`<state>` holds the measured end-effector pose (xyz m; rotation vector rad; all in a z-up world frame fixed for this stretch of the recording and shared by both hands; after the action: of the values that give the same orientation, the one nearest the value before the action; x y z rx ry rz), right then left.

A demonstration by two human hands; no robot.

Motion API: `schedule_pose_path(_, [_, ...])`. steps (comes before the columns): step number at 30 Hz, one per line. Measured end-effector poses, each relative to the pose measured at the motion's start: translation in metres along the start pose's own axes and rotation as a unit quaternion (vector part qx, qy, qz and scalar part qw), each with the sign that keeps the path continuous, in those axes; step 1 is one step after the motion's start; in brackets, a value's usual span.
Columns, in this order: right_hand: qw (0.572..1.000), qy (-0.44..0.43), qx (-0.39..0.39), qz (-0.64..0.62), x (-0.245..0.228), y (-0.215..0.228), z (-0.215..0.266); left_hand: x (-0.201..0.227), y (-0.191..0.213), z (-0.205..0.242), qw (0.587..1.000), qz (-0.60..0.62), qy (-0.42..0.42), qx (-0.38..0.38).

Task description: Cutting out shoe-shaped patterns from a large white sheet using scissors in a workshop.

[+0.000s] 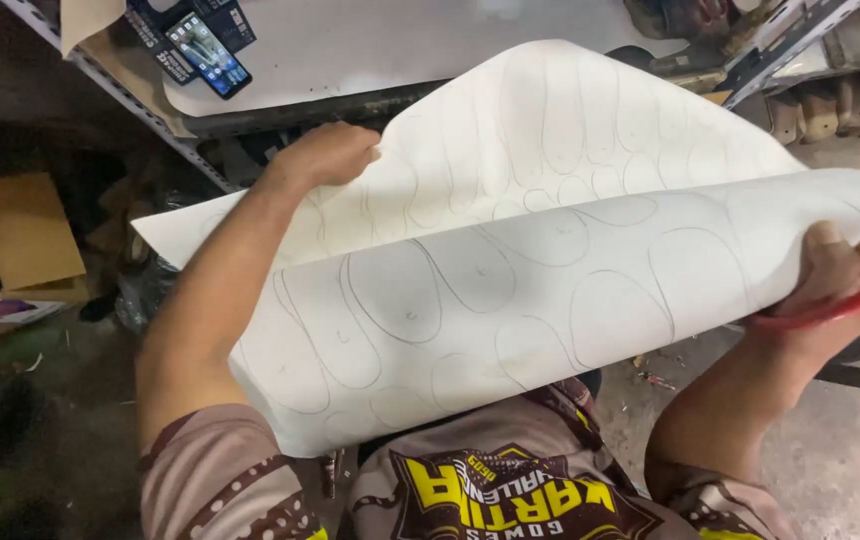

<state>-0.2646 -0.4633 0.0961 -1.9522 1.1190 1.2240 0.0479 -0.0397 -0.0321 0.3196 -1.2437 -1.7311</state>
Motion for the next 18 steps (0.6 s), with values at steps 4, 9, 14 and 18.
schedule_pose_path(4, [0.971, -0.110, 0.053, 0.208, -0.010, 0.044, 0.006, -0.050, -0.025, 0.036, 0.997, -0.050, 0.031, -0.058])
schedule_pose_path(9, [0.995, -0.077, -0.021, 0.057, -0.016, 0.039, -0.009, -0.085, -0.053, 0.138, 0.981, 0.098, 0.141, -0.092])
schedule_pose_path(14, [0.986, -0.029, -0.099, 0.131, 0.006, 0.007, -0.027, -0.150, -0.056, 0.252, 0.949, 0.190, 0.251, -0.027])
schedule_pose_path(18, [0.974, -0.076, -0.211, -0.045, 0.007, -0.067, -0.017, -0.172, -0.063, 0.331, 0.890, 0.248, 0.373, 0.080])
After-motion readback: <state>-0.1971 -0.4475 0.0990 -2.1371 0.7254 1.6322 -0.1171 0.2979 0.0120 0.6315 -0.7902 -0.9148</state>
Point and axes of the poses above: each hand's wrist, its own z-axis away from the middle knuckle, its own y-axis out of the back of the hand, x = y × z, the point moved 7 cm from there along -z, towards the middle knuckle, and after that the axes turned 2 degrees about -y, right-handed, at the moved point
